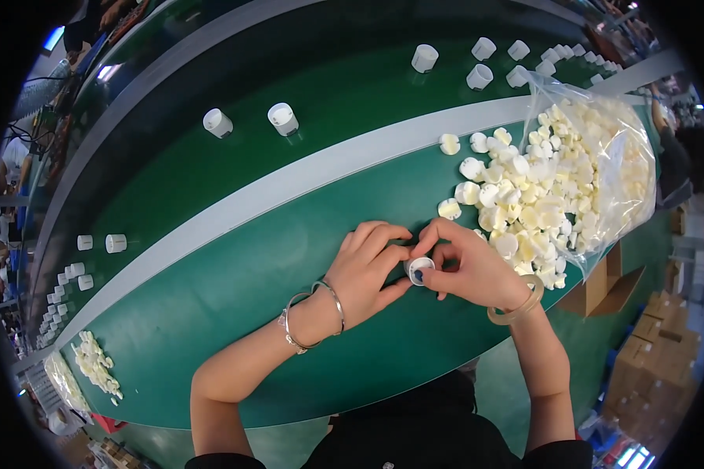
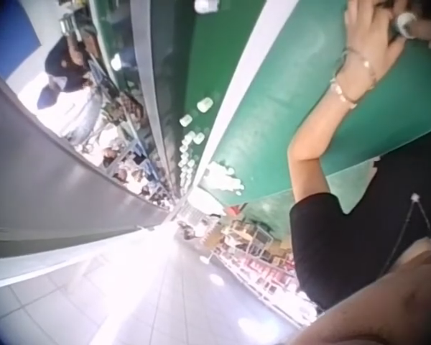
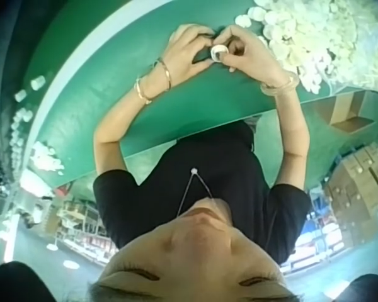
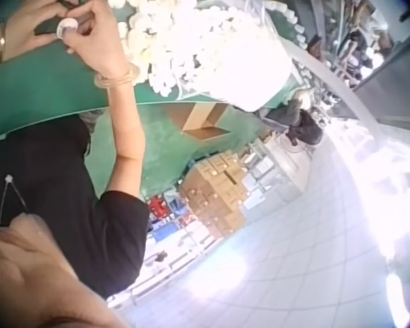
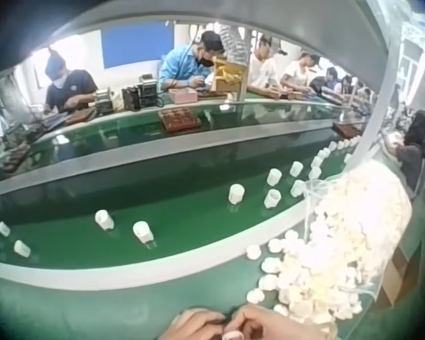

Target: The person assembles small white electronic components by hand, placing a white disc into a cylindrical housing on an assembly line.

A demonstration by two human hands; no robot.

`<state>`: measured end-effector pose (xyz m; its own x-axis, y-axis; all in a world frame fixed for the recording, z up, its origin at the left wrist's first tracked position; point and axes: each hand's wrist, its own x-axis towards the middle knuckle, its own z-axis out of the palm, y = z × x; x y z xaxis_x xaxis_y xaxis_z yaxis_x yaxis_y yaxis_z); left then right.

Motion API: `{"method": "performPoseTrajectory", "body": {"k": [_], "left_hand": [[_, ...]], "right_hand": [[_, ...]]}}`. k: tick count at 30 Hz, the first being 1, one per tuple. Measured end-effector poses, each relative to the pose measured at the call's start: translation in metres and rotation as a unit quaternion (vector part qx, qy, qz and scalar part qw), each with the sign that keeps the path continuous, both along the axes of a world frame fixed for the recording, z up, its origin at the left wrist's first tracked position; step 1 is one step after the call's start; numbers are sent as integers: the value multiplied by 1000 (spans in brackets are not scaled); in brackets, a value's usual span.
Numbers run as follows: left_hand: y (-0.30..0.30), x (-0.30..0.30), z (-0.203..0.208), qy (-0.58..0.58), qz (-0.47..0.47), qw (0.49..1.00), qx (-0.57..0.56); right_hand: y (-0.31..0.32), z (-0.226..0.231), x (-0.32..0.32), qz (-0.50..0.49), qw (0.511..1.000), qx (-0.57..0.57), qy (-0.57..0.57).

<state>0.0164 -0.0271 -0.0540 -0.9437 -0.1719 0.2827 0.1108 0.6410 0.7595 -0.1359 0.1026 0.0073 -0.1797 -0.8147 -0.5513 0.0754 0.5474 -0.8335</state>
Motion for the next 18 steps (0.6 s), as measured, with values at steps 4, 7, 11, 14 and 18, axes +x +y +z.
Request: {"method": "performPoseTrajectory", "body": {"k": [4, 7, 11, 14, 18], "left_hand": [[-2, 1, 1, -15, -15, 1000, 4], [-14, 1, 12, -58, -64, 996, 35], [-20, 2, 22, -71, -88, 993, 11], [-18, 6, 48, -109, -2, 994, 9], [-3, 14, 64, -65, 70, 986, -138]], "right_hand": [[3, 0, 2, -7, 1000, -14, 2], [10, 4, 10, -49, 998, -30, -37], [20, -5, 29, -45, 991, -90, 91], [22, -15, 43, -77, 951, -149, 258], [19, -21, 50, -89, 919, -195, 331]]}}
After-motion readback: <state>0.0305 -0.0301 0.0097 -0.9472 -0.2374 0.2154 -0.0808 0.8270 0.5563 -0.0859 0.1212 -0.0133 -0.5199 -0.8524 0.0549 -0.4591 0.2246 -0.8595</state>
